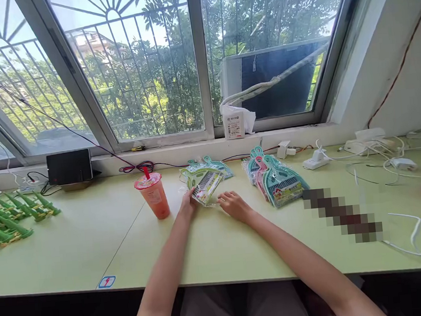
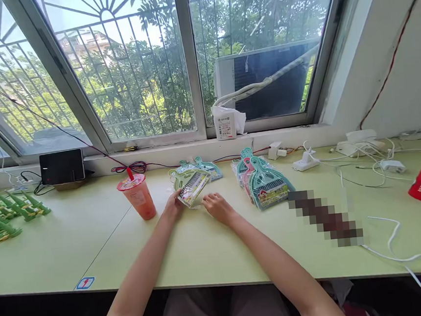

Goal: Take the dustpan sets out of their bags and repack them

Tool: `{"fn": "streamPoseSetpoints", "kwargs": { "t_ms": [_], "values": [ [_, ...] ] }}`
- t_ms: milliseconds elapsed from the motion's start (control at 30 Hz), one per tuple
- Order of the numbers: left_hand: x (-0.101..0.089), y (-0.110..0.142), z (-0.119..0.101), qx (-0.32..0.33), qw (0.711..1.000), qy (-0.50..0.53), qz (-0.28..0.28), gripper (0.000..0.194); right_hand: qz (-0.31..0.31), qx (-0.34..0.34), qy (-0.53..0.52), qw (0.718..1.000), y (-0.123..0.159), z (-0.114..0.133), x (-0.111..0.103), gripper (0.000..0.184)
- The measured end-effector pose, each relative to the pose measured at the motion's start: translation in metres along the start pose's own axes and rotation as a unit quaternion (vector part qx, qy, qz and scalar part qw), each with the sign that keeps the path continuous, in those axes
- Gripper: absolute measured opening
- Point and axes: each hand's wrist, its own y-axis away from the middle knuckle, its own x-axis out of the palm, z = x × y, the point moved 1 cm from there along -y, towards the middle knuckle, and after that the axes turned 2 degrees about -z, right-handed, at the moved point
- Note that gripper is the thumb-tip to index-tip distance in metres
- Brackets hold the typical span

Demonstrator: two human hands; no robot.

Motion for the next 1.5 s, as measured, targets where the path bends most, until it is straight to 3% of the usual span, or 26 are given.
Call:
{"fn": "streamPoseSetpoints", "kwargs": {
  "t_ms": [133,233,333,467,533,600,700,767,900,1000,1100,1233,1400,1500],
  "values": [
    [-0.001,-0.001,-0.004,-0.002,1.0,0.002,-0.021,0.029,-0.02,0.115,-0.099,0.988,0.0,-0.011,0.005,0.024],
    [0.006,0.004,-0.001,0.023,1.0,0.009,0.017,0.025,-0.077,0.204,-0.227,0.949,-0.001,-0.018,0.009,0.025],
    [0.014,0.011,0.003,0.033,0.998,0.012,0.056,0.02,-0.155,0.314,-0.395,0.849,-0.003,-0.023,0.017,0.027],
    [0.02,0.02,0.005,0.016,0.991,-0.012,0.135,0.03,-0.19,0.414,-0.601,0.657,-0.005,-0.025,0.028,0.03],
    [0.02,0.023,0.006,-0.007,0.984,-0.031,0.173,0.036,-0.21,0.444,-0.649,0.58,-0.005,-0.026,0.029,0.03],
    [0.019,0.025,0.005,-0.027,0.98,-0.052,0.191,0.039,-0.236,0.466,-0.672,0.526,-0.005,-0.027,0.028,0.027],
    [0.017,0.027,0.004,-0.03,0.974,-0.072,0.213,0.044,-0.241,0.477,-0.699,0.476,-0.004,-0.028,0.024,0.022],
    [0.016,0.027,0.002,-0.032,0.97,-0.078,0.226,0.041,-0.233,0.481,-0.704,0.467,-0.003,-0.028,0.021,0.022],
    [0.016,0.023,0.003,-0.04,0.975,-0.08,0.203,0.028,-0.229,0.474,-0.694,0.491,-0.002,-0.027,0.014,0.029],
    [0.016,0.014,0.007,-0.039,0.987,-0.093,0.129,0.024,-0.229,0.479,-0.68,0.506,-0.003,-0.026,0.009,0.036],
    [0.013,0.001,0.007,-0.003,0.995,-0.095,0.02,0.021,-0.211,0.487,-0.667,0.523,-0.005,-0.024,0.008,0.036],
    [-0.006,-0.011,-0.008,0.049,0.995,-0.047,-0.076,0.032,-0.181,0.471,-0.666,0.549,-0.007,-0.023,0.006,0.038],
    [-0.03,-0.016,-0.027,0.082,0.989,0.038,-0.113,0.046,-0.194,0.479,-0.649,0.558,-0.001,-0.034,0.0,0.038],
    [-0.025,-0.013,-0.024,0.014,0.999,-0.006,-0.047,0.048,-0.237,0.493,-0.643,0.536,0.004,-0.044,-0.002,0.04]
  ]
}}
